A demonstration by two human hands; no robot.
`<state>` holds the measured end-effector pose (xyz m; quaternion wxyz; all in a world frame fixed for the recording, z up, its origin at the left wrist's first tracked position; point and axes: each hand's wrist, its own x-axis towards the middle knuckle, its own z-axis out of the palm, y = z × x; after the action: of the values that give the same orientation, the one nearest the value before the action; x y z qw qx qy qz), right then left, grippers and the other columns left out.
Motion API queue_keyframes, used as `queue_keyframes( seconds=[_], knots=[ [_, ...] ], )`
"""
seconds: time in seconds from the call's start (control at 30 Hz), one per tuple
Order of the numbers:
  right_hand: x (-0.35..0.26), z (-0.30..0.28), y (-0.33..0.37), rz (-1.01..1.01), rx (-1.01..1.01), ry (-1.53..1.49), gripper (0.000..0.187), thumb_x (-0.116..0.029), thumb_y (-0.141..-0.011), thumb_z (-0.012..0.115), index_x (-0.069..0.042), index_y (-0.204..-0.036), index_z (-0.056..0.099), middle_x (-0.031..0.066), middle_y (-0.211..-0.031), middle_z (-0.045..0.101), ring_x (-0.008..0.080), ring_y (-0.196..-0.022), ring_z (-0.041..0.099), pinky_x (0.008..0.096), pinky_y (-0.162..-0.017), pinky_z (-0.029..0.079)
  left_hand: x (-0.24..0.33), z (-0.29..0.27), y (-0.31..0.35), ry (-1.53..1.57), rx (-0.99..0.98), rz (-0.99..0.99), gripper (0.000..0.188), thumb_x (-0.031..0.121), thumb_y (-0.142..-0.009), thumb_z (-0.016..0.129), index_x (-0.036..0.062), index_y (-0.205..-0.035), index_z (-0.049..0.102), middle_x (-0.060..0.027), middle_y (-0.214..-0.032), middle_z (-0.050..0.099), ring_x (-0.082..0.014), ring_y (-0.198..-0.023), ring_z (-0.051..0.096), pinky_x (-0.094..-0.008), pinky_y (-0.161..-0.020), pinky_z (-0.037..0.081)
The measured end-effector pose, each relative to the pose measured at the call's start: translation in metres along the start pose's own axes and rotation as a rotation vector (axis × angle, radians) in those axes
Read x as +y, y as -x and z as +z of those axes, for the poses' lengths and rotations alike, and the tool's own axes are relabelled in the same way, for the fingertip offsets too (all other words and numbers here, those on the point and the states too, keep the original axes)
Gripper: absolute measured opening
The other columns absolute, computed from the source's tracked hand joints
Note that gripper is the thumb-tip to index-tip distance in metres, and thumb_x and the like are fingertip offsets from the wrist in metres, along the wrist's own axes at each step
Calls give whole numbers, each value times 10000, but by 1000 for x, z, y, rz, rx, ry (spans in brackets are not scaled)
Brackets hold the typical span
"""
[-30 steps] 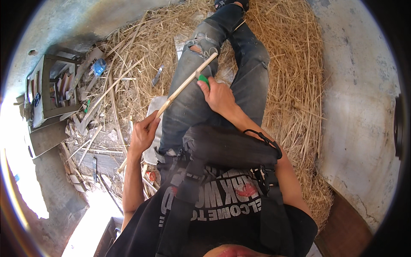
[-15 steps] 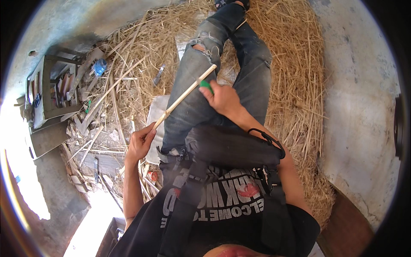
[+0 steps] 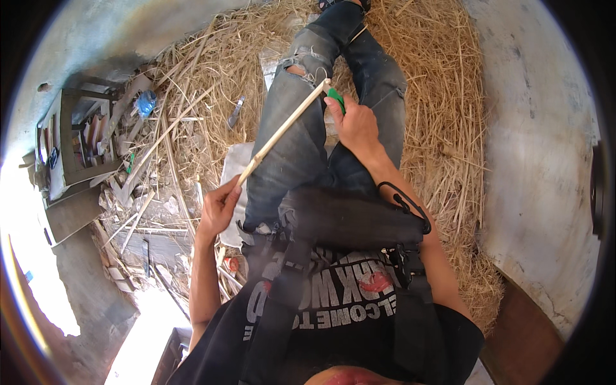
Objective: The person sits on a pile of straw and uses a utility knife to whittle a piece of wood, repeatedly scraping the blade along its length to remove thin shavings.
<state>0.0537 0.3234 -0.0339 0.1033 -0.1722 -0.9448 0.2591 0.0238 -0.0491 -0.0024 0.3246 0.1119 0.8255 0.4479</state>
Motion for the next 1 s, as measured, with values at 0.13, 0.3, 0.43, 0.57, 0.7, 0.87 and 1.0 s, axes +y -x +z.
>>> queue_keyframes(
  seconds=[0.13, 0.3, 0.43, 0.57, 0.7, 0.87, 1.0],
  knots=[
    [-15, 2, 21, -157, -119, 97, 571, -575, -1029, 546, -31, -924, 682, 231, -645, 657, 433, -681, 697, 551, -586, 531, -16, -5, -4, -30, -9, 6, 351, 191, -1053, 653, -16, -1334, 683, 49, -710, 489, -49, -653, 399, -263, -552, 329],
    [69, -49, -51, 412, 146, -81, 618, -590, -1051, 492, -18, -1037, 725, 259, -754, 696, 482, -746, 683, 547, -672, 531, -40, -17, 6, 44, 26, 62, 361, 198, -1053, 662, -20, -1339, 680, 55, -719, 504, -43, -659, 407, -258, -558, 323],
    [16, -54, -23, 217, 37, -112, 634, -605, -1046, 488, -19, -1046, 730, 273, -795, 706, 492, -806, 697, 545, -713, 534, -42, -14, 9, 65, -22, -63, 371, 214, -1062, 652, -15, -1353, 674, 57, -723, 512, -37, -661, 410, -251, -562, 326],
    [-19, -22, 10, 161, -184, -202, 618, -624, -1014, 533, -38, -1013, 730, 258, -779, 701, 471, -813, 706, 555, -717, 538, -33, -7, -4, 76, -39, -41, 384, 239, -1073, 635, -5, -1368, 668, 69, -698, 474, -38, -635, 394, -251, -550, 322],
    [-24, 1, 21, 78, -270, -55, 613, -633, -997, 558, -42, -946, 712, 226, -706, 680, 467, -736, 694, 564, -661, 532, -26, -12, -7, 111, -127, -95, 396, 269, -1085, 613, 2, -1373, 666, 80, -672, 432, -35, -601, 372, -252, -528, 307],
    [0, -6, -3, 69, -89, 36, 606, -614, -1003, 562, -38, -837, 652, 200, -611, 641, 454, -614, 665, 558, -566, 514, -4, -15, -16, 172, -178, -105, 402, 287, -1097, 590, 11, -1380, 663, 85, -650, 418, -27, -583, 359, -251, -511, 293],
    [-17, 9, 19, -52, -188, 4, 615, -606, -1012, 549, -21, -869, 668, 233, -642, 656, 465, -644, 676, 557, -587, 526, -9, -18, -19, 107, -187, -80, 398, 279, -1102, 579, 9, -1382, 660, 92, -633, 407, -23, -562, 340, -250, -497, 275]
  ],
)
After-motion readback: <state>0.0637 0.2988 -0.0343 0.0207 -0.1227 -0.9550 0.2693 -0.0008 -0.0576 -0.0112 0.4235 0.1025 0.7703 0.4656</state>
